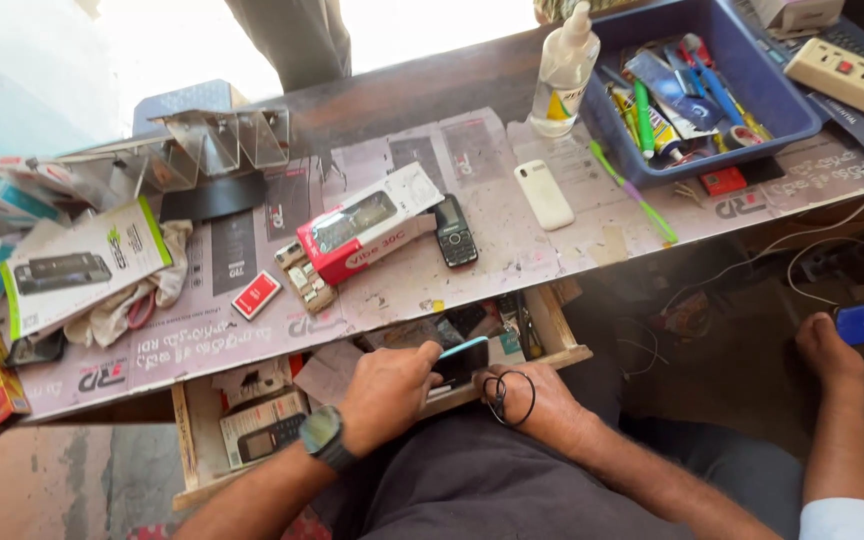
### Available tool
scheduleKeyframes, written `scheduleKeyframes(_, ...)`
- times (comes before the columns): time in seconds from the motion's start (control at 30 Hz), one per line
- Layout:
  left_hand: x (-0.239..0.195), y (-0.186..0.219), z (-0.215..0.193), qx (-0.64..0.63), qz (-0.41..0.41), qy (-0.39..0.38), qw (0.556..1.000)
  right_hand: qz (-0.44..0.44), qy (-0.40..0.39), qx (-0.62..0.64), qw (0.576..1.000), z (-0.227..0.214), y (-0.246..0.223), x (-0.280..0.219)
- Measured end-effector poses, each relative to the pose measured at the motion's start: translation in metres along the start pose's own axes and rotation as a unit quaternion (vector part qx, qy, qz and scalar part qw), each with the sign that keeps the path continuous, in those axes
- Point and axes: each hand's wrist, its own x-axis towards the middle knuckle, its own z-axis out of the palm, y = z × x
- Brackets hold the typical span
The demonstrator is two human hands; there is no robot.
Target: The person unpacks a new mobile phone from its box and places it on the table. They then retrieve a charger from a drawer and connect it to the phone. The person removes the back cover and battery from another phone, inserts a SIM card, and reassembles the device.
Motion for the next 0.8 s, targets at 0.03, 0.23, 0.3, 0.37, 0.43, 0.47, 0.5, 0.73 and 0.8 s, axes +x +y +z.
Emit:
scheduleKeyframes(0.03,-0.002,-0.003,0.009,-0.004,0.0,0.014,1.0,0.006,-0.01,0.005,1.0,0.0,-0.001,0.0)
scheduleKeyframes(0.23,0.017,-0.036,0.058,0.007,-0.006,0.018,1.0,0.036,-0.041,0.005,0.999,-0.005,-0.007,0.001)
scheduleKeyframes(0.3,0.031,-0.044,0.075,0.007,-0.006,-0.001,1.0,0.015,-0.014,0.006,1.0,-0.005,-0.008,0.002)
scheduleKeyframes(0.37,0.048,-0.05,0.093,0.016,-0.005,-0.014,1.0,0.027,-0.03,0.004,0.999,-0.004,-0.008,0.002)
scheduleKeyframes(0.43,0.061,-0.056,0.106,-0.015,-0.024,-0.045,0.999,0.028,-0.03,-0.006,0.999,-0.002,-0.008,-0.001)
scheduleKeyframes(0.47,0.063,-0.058,0.11,-0.03,-0.034,-0.061,0.997,0.022,-0.022,-0.015,0.999,-0.001,-0.009,-0.003)
scheduleKeyframes(0.5,0.066,-0.061,0.109,-0.045,-0.023,-0.052,0.997,0.016,-0.013,-0.025,0.999,-0.001,-0.008,-0.002)
scheduleKeyframes(0.73,0.0,-0.043,0.049,-0.069,0.138,0.109,0.982,-0.127,0.074,-0.114,0.983,0.0,0.011,0.0)
scheduleKeyframes(0.8,-0.024,-0.035,0.024,-0.418,0.076,0.008,0.905,-0.097,0.044,0.12,0.987,-0.001,0.028,-0.013)
